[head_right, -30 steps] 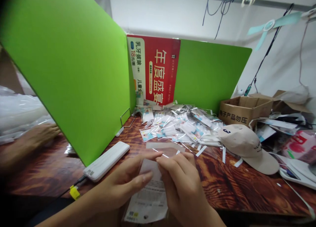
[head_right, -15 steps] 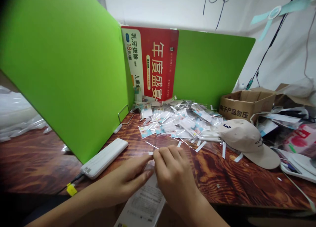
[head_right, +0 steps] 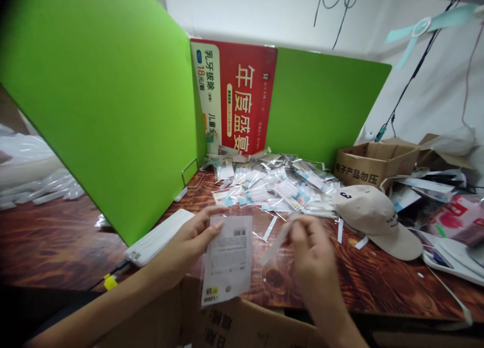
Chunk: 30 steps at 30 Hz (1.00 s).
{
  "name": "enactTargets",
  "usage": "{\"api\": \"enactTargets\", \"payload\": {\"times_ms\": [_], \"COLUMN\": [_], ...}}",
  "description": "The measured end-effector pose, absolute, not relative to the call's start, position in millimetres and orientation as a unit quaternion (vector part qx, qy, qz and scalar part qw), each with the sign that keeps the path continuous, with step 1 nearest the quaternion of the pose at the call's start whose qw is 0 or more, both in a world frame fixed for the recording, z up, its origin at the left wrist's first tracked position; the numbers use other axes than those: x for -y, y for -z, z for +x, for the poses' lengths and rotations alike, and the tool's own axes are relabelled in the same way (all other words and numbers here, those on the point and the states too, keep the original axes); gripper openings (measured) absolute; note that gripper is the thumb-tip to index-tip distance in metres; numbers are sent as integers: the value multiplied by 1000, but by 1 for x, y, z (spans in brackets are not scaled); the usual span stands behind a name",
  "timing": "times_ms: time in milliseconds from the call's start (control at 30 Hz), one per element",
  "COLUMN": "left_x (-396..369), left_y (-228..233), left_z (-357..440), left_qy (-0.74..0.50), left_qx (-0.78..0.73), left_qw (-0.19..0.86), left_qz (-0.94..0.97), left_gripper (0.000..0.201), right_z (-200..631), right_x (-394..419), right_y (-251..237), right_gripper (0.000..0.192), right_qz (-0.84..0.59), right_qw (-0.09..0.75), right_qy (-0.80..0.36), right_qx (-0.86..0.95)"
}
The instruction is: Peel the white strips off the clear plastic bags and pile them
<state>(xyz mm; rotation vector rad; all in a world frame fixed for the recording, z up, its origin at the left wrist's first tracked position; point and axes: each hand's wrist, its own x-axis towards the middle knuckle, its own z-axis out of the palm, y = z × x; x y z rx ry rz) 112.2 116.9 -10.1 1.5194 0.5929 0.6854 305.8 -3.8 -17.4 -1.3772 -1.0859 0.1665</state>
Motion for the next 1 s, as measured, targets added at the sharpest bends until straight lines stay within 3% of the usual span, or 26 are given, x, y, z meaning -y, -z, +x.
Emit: {"api": "enactTargets", "payload": {"times_ms": [133, 200, 267, 333, 433, 500, 667, 800, 1000], "left_x": [-117, -116, -116, -115, -114, -113, -109, -109, -110], "left_y": [10, 10, 11, 11, 9, 8, 4, 4, 6], "left_z": [114, 115, 115, 115, 114, 112, 111, 112, 112], "left_qy": [-344, -357, -365, -363, -341, -316, -266, -280, -266], "left_qx": [-269, -267, -256, -245, -232, -227, -225, -225, -209], "left_qw": [655, 673, 685, 694, 708, 713, 718, 751, 771], "left_qz": [616, 590, 576, 572, 573, 583, 602, 554, 539], "left_gripper": [39, 42, 42, 40, 36, 34, 34, 28, 25], "right_z": [263, 255, 256, 262, 275, 284, 297, 299, 302], "right_x": [19, 22, 22, 19, 8, -1, -14, -17, -12], "right_y": [27, 25, 20, 14, 14, 18, 29, 30, 23], "right_gripper": [18, 18, 20, 26, 31, 30, 31, 28, 16], "right_qz": [-464, -427, -437, -486, -593, -618, -527, -467, -439], "right_qw": [343, 289, 304, 383, 552, 606, 620, 683, 671], "right_qy": [-307, -356, -384, -388, -285, -236, -394, -432, -500], "right_qx": [757, 779, 754, 683, 513, 441, 428, 359, 329]}}
